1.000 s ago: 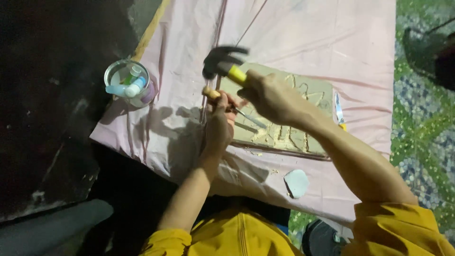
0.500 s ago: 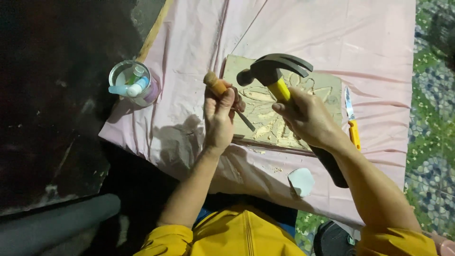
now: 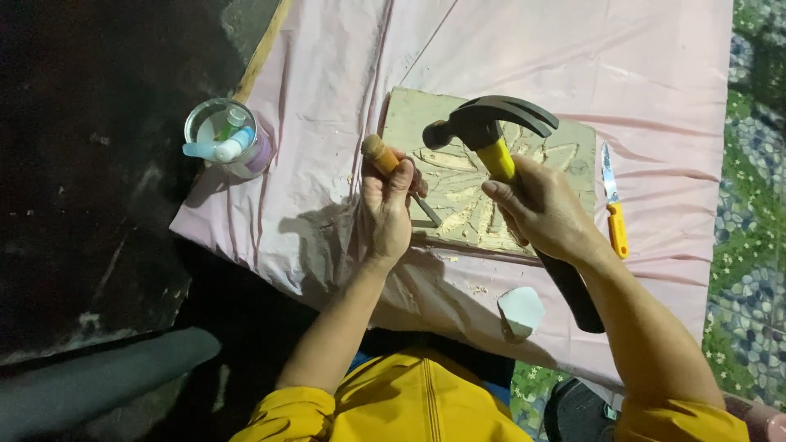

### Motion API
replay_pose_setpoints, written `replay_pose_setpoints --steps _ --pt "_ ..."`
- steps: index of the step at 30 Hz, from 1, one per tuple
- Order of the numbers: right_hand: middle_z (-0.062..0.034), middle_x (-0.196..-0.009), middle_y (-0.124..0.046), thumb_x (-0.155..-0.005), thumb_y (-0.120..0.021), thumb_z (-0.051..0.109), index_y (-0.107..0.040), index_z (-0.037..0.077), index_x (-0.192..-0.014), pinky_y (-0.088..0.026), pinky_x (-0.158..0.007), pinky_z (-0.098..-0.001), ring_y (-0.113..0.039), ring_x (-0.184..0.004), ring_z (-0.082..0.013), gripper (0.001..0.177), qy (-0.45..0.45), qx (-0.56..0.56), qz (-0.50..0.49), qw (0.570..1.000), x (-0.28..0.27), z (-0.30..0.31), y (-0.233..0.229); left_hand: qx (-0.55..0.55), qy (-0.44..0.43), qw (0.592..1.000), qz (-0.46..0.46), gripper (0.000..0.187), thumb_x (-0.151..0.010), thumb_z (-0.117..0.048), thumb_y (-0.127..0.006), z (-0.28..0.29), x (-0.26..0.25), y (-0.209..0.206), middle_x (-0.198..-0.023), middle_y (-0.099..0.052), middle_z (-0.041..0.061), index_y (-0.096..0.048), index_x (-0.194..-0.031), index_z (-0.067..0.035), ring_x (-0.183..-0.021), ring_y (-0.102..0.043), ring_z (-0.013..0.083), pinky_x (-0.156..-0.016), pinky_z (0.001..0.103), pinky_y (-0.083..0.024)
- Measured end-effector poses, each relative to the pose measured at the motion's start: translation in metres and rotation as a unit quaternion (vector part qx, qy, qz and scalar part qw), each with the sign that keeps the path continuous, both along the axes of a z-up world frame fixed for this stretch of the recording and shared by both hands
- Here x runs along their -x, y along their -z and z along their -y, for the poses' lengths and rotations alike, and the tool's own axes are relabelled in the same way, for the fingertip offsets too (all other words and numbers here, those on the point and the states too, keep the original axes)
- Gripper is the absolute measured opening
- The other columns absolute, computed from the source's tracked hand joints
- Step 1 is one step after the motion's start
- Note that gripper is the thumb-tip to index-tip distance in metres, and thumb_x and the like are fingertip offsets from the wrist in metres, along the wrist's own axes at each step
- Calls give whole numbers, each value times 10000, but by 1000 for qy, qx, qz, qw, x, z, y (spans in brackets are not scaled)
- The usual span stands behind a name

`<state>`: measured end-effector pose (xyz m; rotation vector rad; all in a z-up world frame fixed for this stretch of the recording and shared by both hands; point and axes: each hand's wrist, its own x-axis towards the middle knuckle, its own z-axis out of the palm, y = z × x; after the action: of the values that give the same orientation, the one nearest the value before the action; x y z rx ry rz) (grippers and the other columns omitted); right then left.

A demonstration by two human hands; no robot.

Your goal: Carving a floral design into a wooden block using a hammer and a small chisel.

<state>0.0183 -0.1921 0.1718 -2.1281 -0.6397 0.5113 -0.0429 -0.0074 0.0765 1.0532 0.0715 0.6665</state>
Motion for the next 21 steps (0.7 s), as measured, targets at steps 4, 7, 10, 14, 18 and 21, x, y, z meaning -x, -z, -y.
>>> replay_pose_setpoints --steps 4,7,10,14,18,21 --pt "-66 -480 -556 -1055 -570 152 -591 12 -994 -463 -368 -277 -554 -316 -174 154 11 -37 -24 999 4 -4 -3 16 -10 1000 -14 264 -1034 -300 -594 13 -1 2 -742 -570 51 -544 -1100 -50 -699 -605 141 -644 246 -485" --pt "-71 -470 -538 -1057 -577 155 -583 6 -990 -463 -386 -283 -554 -325 -186 164 20 -69 -19 997 5 -7 -5 85 3 996 7 268 -1028 -325 -608 21 -3 9 -776 -575 36 -550 -1113 -78 -716 -596 125 -667 252 -512" --pt "-76 -460 -518 -1060 -574 148 -568 2 -990 -465 -393 -288 -545 -326 -191 162 21 -95 -13 995 5 -4 -8 113 -5 993 24 269 -1034 -326 -604 16 -7 13 -765 -574 32 -541 -1117 -79 -707 -613 136 -667 261 -531" --pt "-87 -447 -538 -1063 -559 149 -573 6 -996 -470 -383 -299 -558 -318 -205 159 18 -71 -8 997 3 5 0 96 -36 995 17 244 -1036 -284 -592 7 2 9 -762 -539 48 -513 -1110 -65 -686 -601 141 -662 255 -518" --pt "-88 -425 -522 -1059 -569 160 -571 7 -978 -461 -392 -297 -544 -317 -204 172 12 -80 -15 997 6 2 4 117 -36 992 33 229 -1023 -261 -611 4 6 9 -785 -486 13 -498 -1106 -80 -695 -548 108 -670 256 -508" --pt "-86 -446 -533 -1053 -575 146 -590 4 -1004 -466 -394 -302 -548 -326 -205 151 18 -83 -27 996 8 0 5 118 -54 991 41 215 -1020 -237 -612 4 6 13 -792 -483 19 -491 -1104 -80 -686 -549 110 -640 248 -496"
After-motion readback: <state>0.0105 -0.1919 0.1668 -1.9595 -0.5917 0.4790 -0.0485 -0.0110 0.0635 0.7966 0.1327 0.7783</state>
